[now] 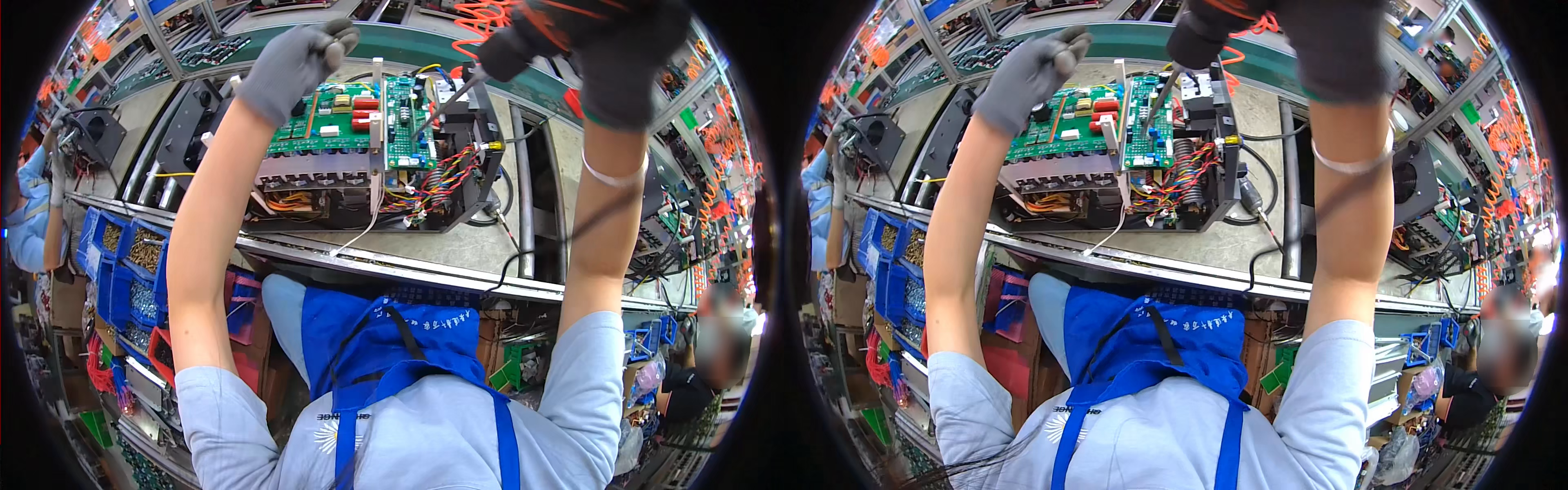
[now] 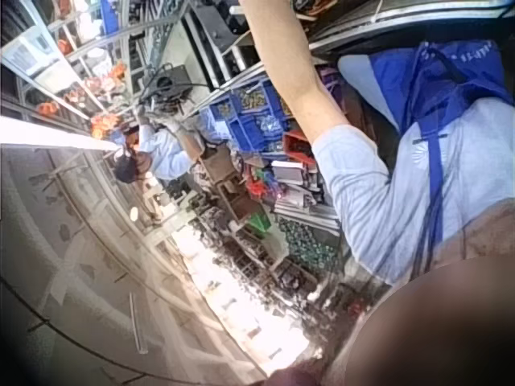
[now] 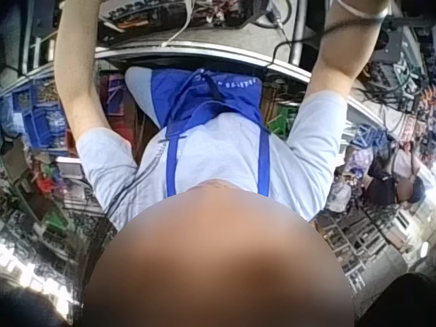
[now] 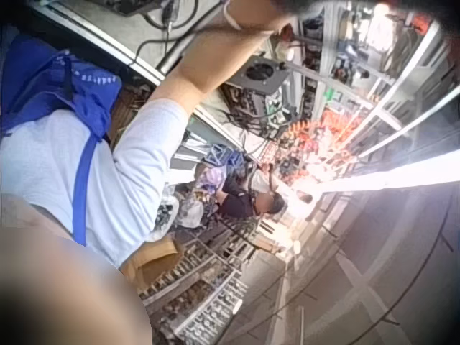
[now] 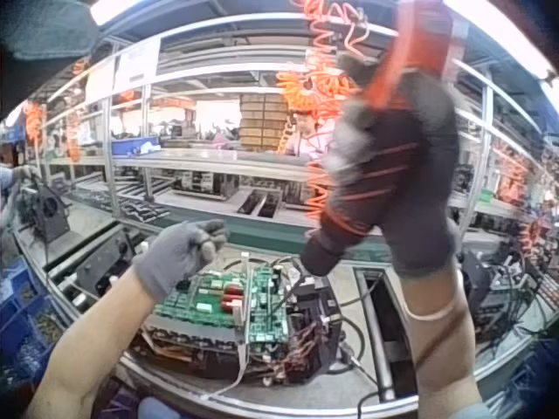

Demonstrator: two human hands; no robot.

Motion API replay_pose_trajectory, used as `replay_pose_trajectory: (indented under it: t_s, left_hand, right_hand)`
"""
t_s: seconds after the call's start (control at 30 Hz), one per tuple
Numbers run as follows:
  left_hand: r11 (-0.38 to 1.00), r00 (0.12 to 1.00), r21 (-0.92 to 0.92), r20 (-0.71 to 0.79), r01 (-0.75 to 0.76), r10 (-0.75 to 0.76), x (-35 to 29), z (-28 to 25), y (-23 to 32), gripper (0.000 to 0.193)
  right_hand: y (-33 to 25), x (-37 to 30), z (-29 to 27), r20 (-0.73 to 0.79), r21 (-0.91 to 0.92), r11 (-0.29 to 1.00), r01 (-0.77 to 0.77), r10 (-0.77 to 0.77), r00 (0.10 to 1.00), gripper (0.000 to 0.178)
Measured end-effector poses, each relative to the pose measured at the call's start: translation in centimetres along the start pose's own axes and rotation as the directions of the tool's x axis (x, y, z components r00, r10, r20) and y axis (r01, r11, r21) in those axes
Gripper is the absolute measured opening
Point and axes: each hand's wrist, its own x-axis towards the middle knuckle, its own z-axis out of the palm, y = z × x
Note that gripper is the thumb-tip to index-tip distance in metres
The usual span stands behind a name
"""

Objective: Assemble and screw internal components into a large electronic power unit at a factory station.

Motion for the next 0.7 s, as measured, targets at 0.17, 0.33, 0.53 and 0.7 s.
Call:
replay_pose_trajectory:
  t_s: [0.17, 0.33, 0.53, 0.7]
  left_hand:
    - [0.992, 0.982, 0.064, -0.16, 0.111, -0.099, -17.1, 3.0, -3.3, 0.036]
    - [0.876, 0.916, -0.407, -0.185, 0.259, -0.357, -21.2, -0.2, -11.0, 0.035]
    - [0.887, 0.893, -0.454, -0.363, 0.08, -0.266, -20.5, 2.1, -11.7, 0.029]
    - [0.745, 0.936, -0.659, -0.187, 0.105, -0.298, -20.3, 1.0, -12.8, 0.034]
  right_hand:
    - [-3.1, -6.0, 0.8, 0.16, 0.044, 0.997, -0.056, 0.048, 0.986, 0.021]
    - [-0.1, -11.1, 5.4, -0.112, 0.021, 0.988, 0.155, -0.151, 0.982, 0.039]
    - [1.7, -11.7, 5.4, 0.008, -0.011, 0.996, 0.088, -0.088, 0.996, 0.051]
    - [1.7, -11.9, 5.5, -0.039, -0.005, 0.993, 0.119, -0.119, 0.992, 0.052]
